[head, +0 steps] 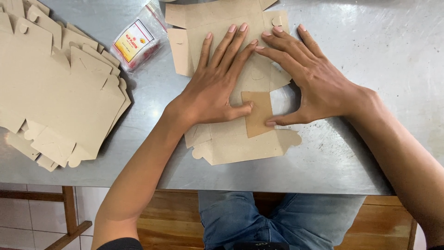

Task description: The person folds and assembles flat cardboard box blanks on a metal table. They press down flaps and tabs to form the box shape, handling one unit at a time. A stack of blanks and small containers of paste are visible nearby.

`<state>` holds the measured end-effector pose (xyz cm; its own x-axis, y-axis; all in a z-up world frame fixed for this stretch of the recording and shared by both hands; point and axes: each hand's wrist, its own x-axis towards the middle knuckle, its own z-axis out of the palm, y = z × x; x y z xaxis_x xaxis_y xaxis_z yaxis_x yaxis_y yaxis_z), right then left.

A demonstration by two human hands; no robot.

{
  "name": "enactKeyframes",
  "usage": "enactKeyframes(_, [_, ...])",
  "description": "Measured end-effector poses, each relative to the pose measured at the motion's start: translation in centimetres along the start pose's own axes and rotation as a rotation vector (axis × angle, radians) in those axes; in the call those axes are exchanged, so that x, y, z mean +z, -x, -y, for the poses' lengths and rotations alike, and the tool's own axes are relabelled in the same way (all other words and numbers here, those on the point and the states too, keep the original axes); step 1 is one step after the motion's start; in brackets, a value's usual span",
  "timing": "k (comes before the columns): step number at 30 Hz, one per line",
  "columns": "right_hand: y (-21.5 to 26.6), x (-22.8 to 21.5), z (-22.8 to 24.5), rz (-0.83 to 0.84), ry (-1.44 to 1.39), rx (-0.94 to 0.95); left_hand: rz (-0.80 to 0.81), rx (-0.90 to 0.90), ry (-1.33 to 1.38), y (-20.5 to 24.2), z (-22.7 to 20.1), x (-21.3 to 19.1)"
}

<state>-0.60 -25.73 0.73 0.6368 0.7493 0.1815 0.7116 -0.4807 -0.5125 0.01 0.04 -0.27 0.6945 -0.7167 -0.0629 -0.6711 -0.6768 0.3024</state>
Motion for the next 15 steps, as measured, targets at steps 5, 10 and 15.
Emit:
enactKeyframes(5, [-0.01,0.13,0.05,-0.029,-0.001,0.010,0.015,-0.007,-0.015,0.00,-0.10,-0.11])
enactKeyframes(10, [-0.06,0.32,0.01,-0.062,-0.001,0.014,0.005,0.000,-0.035,0.03,0.05,0.00])
enactKeyframes(15, [-0.01,0.55,-0.08,-0.097,0.031,-0.009,0.005,-0.006,-0.026,0.04,0.02,-0.05])
